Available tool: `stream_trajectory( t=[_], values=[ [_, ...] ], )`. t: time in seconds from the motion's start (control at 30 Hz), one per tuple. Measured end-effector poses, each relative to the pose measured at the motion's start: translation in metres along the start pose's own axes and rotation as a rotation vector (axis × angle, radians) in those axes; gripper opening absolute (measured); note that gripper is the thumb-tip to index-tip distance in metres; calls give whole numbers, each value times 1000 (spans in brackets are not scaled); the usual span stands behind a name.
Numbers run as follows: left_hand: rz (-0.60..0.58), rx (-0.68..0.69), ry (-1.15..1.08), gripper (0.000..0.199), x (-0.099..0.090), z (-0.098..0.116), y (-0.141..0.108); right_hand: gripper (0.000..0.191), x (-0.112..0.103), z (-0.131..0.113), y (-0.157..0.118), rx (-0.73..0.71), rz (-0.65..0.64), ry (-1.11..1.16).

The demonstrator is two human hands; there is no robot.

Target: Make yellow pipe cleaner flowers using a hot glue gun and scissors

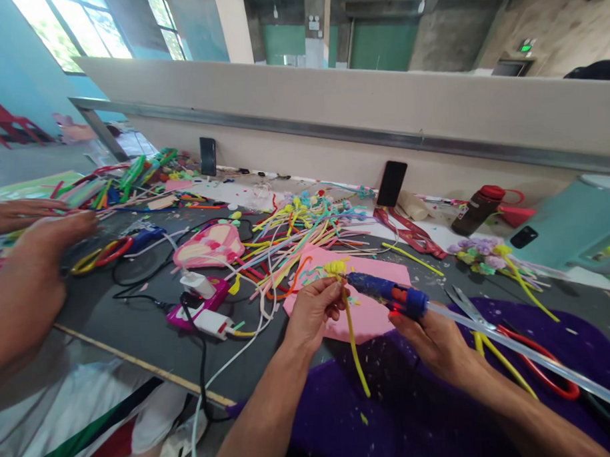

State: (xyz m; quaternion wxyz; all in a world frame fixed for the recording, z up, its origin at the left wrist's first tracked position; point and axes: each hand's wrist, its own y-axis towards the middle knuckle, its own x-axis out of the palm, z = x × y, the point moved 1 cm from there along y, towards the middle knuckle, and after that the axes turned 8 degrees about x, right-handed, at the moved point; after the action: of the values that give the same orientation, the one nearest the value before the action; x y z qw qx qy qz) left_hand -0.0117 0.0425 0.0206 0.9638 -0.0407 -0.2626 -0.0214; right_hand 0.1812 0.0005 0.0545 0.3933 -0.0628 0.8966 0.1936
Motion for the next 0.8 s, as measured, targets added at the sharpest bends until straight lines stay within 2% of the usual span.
stream_trajectory(
  t=[0.8],
  values=[
    [-4, 7, 10, 19, -1, -2, 1, 19, -4, -3, 1, -3, 0, -51]
  ],
)
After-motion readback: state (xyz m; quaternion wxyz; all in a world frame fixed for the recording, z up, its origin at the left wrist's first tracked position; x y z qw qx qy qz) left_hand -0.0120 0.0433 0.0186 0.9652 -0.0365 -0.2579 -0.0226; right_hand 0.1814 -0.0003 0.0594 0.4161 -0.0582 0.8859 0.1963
